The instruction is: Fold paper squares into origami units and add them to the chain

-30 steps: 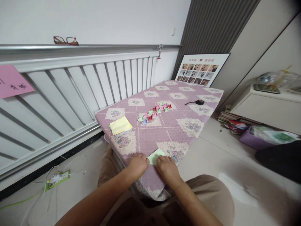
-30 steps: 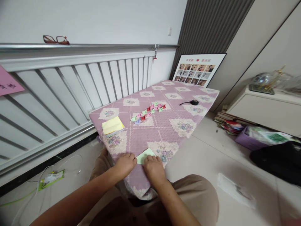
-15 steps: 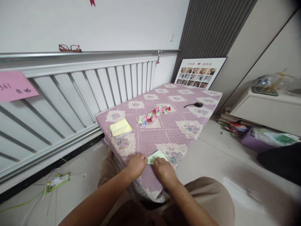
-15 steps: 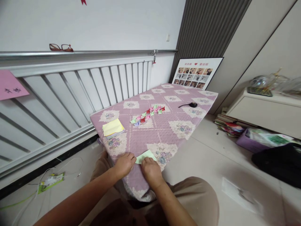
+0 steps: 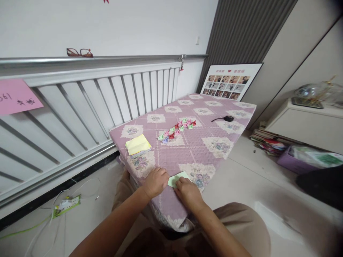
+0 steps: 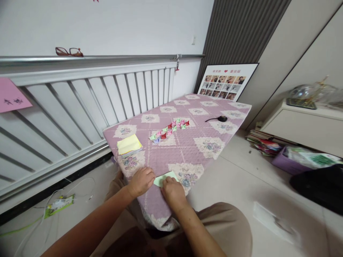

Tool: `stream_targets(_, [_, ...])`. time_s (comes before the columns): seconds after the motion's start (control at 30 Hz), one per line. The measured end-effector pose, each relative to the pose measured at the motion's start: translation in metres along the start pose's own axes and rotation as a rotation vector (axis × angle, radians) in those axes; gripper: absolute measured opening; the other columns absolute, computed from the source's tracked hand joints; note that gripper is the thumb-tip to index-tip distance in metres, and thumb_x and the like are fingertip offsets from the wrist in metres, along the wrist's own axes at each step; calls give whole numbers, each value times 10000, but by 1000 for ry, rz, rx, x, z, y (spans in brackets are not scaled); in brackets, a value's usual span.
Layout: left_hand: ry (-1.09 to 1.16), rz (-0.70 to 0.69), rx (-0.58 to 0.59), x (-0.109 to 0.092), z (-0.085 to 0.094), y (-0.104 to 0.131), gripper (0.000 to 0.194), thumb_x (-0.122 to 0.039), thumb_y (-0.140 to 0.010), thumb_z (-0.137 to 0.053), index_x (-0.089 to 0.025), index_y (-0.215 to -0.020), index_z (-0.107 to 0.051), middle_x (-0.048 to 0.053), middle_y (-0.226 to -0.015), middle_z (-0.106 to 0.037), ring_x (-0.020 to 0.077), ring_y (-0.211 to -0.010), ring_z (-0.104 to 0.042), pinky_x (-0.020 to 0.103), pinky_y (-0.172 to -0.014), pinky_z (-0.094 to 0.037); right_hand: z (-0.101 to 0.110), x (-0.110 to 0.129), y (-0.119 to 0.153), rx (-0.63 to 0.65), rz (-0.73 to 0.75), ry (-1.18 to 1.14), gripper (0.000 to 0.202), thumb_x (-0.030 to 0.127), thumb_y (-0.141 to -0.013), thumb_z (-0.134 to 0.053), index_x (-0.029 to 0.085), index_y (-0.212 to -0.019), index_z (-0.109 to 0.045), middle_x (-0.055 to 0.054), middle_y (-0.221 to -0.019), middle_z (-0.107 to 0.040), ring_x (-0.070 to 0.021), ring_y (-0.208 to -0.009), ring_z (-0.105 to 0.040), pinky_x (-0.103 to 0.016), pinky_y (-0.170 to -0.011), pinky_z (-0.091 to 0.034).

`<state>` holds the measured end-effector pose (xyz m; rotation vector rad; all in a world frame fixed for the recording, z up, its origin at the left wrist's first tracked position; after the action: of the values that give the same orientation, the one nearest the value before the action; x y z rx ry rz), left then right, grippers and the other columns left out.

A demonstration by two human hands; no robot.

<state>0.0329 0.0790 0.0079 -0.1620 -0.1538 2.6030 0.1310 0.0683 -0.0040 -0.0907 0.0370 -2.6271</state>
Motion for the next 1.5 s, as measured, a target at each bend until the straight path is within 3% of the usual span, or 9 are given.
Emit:
stream_targets(0.23, [55,-52,32,-10,-26,9,160,-228,-902,-518,-217,-1032,-611,51,-1089,-595,218,-1033,-498,348,-875,-420,-1,2,0,-11,-19,-2,168,198,-900,-487,160,-843,-639,-99,-882,-641,-209,-822,-584,-281,-631,-361])
stream_targets(0.43, [92,-12,-13,-2,-28,1,149,-201,-908,-493,-201,-935,-639,56,-991,-632,209,-947,-543,332,-825,-450,5,1,-2,-59,-34,-68,169,118,-866,-488,162,-770,-620,-95,-801,-632,-205,-752,-577,-284,-620,-359])
stream_targets(0.53, [131,0,-59,2,-11,-4,153,-200,-909,-488,-203,-911,-641,46,-965,-642,194,-928,-559,325,-842,-458,14,-1,-3,-93,-31,-146,176,141,-869,-489,174,-750,-614,-83,-807,-629,-200,-776,-572,-284,-669,-379])
stream_targets(0.63, [195,26,-177,12,25,-9,189,-195,-916,-455,-214,-1004,-621,55,-1071,-622,186,-1026,-544,341,-928,-437,26,-7,-6,-137,-51,-280,197,183,-886,-452,185,-761,-604,-54,-786,-627,-166,-743,-570,-262,-677,-396])
stream_targets(0.73, [414,170,-571,41,78,1,250,-145,-858,-485,-196,-1084,-580,81,-1106,-601,199,-1072,-539,366,-957,-435,23,-26,-10,-152,-186,-746,163,272,-854,-489,199,-724,-554,7,-655,-580,-126,-620,-536,-230,-599,-392])
stream_targets(0.8, [529,241,-673,55,88,10,246,-130,-848,-463,-203,-1053,-579,66,-1054,-616,187,-1025,-564,355,-929,-452,6,-36,-10,-109,-332,-1123,166,350,-814,-530,207,-731,-518,42,-569,-522,-112,-528,-489,-223,-527,-371])
stream_targets(1.0, [621,174,-462,23,39,33,187,-206,-818,-552,-209,-994,-617,51,-1003,-638,193,-979,-570,351,-909,-456,-35,-46,3,-39,-548,-1304,277,362,-788,-522,196,-1001,-460,60,-555,-532,-121,-467,-505,-216,-440,-370])
stream_targets(1.17, [405,141,-138,-27,-19,46,541,-289,-703,-706,-243,-1214,-535,77,-1282,-519,285,-1177,-441,461,-1010,-360,-48,-55,12,-28,-617,-1179,343,282,-818,-485,184,-1130,-379,66,-547,-554,-132,-458,-537,-215,-424,-383])
stream_targets(1.5, [243,159,27,-27,-37,30,276,-170,-837,-556,-266,-1088,-619,38,-1183,-585,231,-1113,-461,412,-969,-356,-25,-48,13,-90,-348,-703,100,150,-787,-510,186,-864,-562,-9,-681,-586,-161,-666,-553,-271,-648,-389])
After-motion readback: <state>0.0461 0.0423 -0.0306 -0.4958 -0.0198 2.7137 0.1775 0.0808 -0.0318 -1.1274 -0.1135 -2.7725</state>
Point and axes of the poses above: each hand's wrist, its own y-axis away from the middle knuckle, its own z-axis out of the back of the hand, x = y × z, the point moved 9 cm from there along -y, towards the middle knuckle
